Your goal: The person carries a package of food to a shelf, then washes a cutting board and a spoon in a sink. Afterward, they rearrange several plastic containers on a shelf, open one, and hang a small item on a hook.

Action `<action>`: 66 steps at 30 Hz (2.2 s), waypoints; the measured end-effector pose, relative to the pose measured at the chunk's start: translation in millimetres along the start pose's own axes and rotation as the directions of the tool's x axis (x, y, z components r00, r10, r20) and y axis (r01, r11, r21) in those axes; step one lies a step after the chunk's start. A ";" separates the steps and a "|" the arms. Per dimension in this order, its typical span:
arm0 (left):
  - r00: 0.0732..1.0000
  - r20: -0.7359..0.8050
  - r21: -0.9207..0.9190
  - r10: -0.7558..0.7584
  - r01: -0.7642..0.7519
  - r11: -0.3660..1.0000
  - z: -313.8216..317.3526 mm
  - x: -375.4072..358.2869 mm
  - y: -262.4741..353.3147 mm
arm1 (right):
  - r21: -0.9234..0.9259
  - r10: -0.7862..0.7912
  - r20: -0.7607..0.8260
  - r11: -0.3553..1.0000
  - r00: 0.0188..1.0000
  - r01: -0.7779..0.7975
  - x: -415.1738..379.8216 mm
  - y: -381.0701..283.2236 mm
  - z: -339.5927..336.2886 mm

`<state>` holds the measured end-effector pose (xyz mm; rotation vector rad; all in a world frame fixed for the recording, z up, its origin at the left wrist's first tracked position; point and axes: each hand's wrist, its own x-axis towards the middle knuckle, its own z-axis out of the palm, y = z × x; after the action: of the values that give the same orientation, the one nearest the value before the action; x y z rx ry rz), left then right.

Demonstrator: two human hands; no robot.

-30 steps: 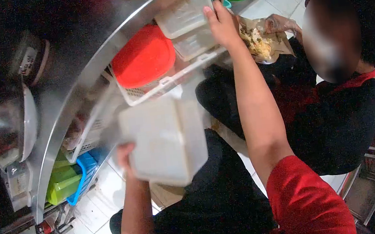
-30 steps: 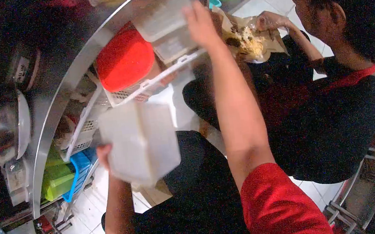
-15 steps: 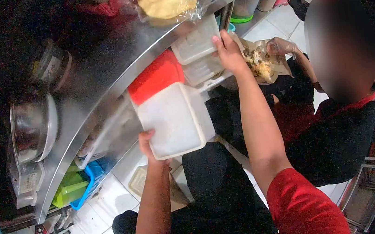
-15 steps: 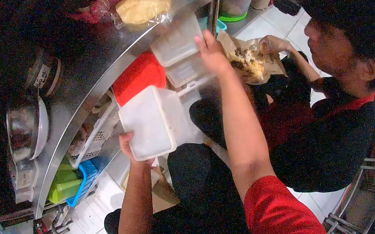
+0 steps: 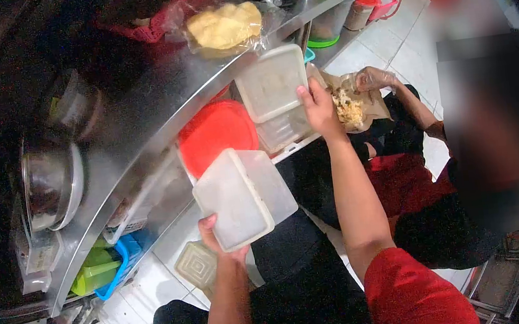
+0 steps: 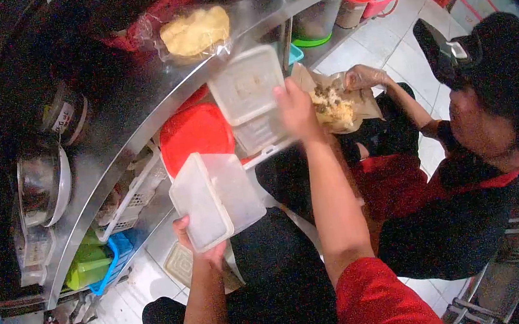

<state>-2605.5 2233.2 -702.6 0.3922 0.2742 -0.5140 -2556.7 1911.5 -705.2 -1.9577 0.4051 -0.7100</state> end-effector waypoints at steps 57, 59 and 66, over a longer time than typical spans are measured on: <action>0.931 -0.285 0.477 0.227 -0.068 0.876 -54.6 -137.5 121.6 | 0.083 0.121 0.451 0.981 0.884 -0.177 61.8 -325.1 51.8; 0.928 -0.318 0.475 0.196 -0.023 0.880 -33.1 -138.5 118.1 | 0.023 0.137 0.448 0.986 0.884 -0.165 51.8 -333.5 51.9; 0.987 -0.158 0.532 0.033 0.057 0.845 -3.0 -100.8 98.9 | -0.266 0.259 0.496 0.954 0.829 -0.138 -120.9 -242.6 0.6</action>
<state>-2638.4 2356.1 -641.1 0.9856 0.2873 -0.5691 -2653.9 2092.3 -528.2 -2.1773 0.3487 0.0299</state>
